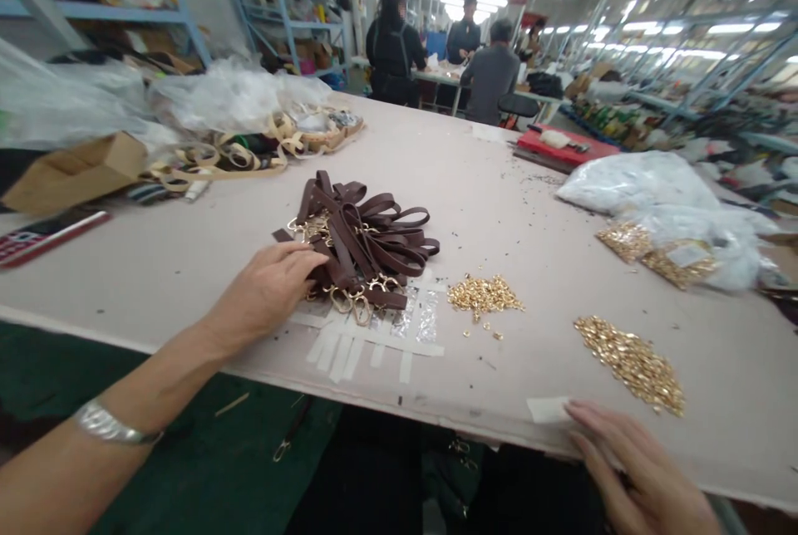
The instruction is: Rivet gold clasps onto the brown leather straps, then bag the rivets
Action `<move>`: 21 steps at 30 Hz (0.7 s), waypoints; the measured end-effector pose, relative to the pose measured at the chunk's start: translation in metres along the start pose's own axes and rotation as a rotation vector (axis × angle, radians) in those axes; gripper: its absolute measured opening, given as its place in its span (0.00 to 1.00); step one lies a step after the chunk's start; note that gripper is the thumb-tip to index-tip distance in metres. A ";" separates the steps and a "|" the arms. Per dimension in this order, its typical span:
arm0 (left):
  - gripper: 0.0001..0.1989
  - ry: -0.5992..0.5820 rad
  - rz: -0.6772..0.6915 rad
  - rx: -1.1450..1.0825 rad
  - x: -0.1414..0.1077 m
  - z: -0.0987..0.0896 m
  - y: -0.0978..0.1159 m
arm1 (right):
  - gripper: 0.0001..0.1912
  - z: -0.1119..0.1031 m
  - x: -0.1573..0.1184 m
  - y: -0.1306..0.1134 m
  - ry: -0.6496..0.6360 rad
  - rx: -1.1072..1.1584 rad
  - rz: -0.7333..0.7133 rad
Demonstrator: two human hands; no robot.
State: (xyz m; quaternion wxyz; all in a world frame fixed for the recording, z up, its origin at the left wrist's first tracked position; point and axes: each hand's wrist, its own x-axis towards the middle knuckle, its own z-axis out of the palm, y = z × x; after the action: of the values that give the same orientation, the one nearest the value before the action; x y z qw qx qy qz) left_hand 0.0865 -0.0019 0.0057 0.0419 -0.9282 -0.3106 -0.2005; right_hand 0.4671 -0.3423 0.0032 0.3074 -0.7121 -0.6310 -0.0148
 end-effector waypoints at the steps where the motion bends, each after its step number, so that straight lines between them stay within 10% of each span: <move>1: 0.14 -0.008 0.025 0.037 -0.001 -0.001 -0.002 | 0.14 0.015 0.012 -0.007 -0.063 -0.047 -0.084; 9: 0.12 -0.019 0.091 0.165 -0.015 -0.018 0.008 | 0.21 0.109 0.075 -0.044 -0.139 -0.308 -0.245; 15: 0.13 0.011 0.150 0.143 -0.014 -0.037 0.017 | 0.17 0.114 0.077 -0.031 0.015 -0.141 -0.277; 21: 0.14 -0.011 0.044 0.009 -0.011 -0.068 0.045 | 0.13 0.097 0.065 -0.034 0.037 0.133 0.067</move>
State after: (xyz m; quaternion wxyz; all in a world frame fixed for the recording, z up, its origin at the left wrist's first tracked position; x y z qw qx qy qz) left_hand 0.0813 -0.0583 0.0660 0.0488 -0.9358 -0.2911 -0.1928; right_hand 0.4142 -0.2399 -0.0344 0.3659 -0.7103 -0.6008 0.0245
